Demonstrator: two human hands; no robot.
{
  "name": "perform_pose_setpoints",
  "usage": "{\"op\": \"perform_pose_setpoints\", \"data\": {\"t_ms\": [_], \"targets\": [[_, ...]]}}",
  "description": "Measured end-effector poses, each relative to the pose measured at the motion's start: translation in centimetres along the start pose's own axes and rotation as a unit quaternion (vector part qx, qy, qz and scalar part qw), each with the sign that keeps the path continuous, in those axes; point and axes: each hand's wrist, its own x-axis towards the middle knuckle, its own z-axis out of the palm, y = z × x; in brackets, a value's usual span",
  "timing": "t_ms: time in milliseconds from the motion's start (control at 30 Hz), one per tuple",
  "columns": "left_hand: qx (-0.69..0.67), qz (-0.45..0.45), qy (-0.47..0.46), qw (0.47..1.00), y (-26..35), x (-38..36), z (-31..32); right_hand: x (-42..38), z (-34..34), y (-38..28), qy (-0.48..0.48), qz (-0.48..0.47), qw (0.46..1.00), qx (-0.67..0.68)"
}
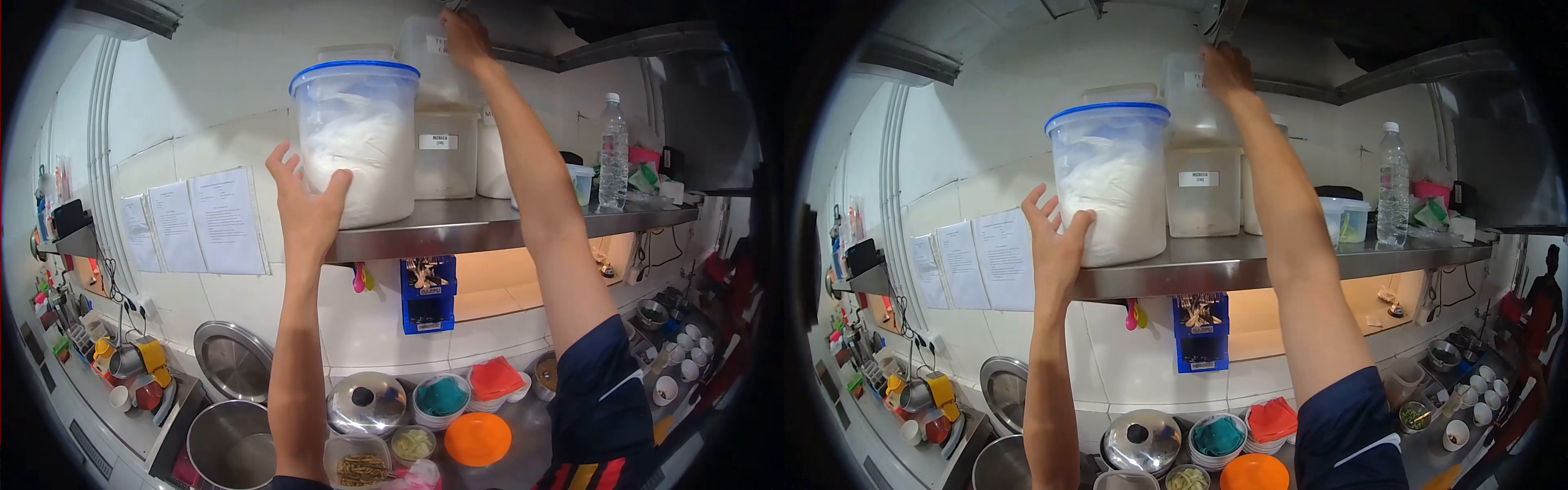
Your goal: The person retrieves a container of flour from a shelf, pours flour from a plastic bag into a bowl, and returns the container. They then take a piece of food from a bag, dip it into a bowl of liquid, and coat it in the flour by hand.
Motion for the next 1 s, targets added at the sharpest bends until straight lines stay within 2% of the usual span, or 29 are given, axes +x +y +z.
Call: {"op": "perform_pose_setpoints", "data": {"t_ms": [167, 267, 367, 467, 667, 767, 833, 900, 933, 1000], "targets": [[-0.013, 0.012, 0.033, 0.999, 0.1, -0.3, 0.3, 1.0, -3.2, -1.3, -0.033, 0.022, 0.999, -0.034], [-0.031, 0.019, 0.006, 0.999, 0.1, -0.2, 0.2, -0.5, -4.8, -1.3, 0.071, -0.043, 0.997, -0.002], [-0.028, 0.020, -0.008, 0.999, -0.1, 0.0, 0.1, -2.7, -9.5, -3.6, 0.103, -0.034, 0.994, 0.003], [-0.033, 0.032, -0.026, 0.999, -0.3, -0.1, 0.1, -5.1, -12.2, -4.2, 0.284, -0.137, 0.949, 0.002], [0.045, 0.058, -0.025, 0.997, 0.7, -0.8, 1.1, -10.0, -21.0, -6.1, 0.362, -0.118, 0.924, 0.031], [0.121, 0.088, -0.003, 0.989, 1.9, -1.8, 2.2, -12.1, -24.5, -5.6, 0.355, -0.122, 0.926, 0.045], [0.171, 0.125, 0.018, 0.977, 2.4, -2.4, 3.3, -15.0, -27.4, -5.5, 0.270, -0.096, 0.955, 0.069], [0.214, 0.182, 0.044, 0.959, 2.4, -3.2, 4.4, -17.1, -28.6, -5.2, 0.288, -0.061, 0.953, 0.068], [0.235, 0.183, 0.064, 0.953, 2.8, -3.6, 4.9, -18.4, -30.0, -5.8, 0.285, -0.068, 0.950, 0.107], [0.265, 0.186, 0.095, 0.941, 3.6, -4.6, 6.1, -21.9, -32.1, -6.2, 0.231, -0.058, 0.966, 0.102]]}}
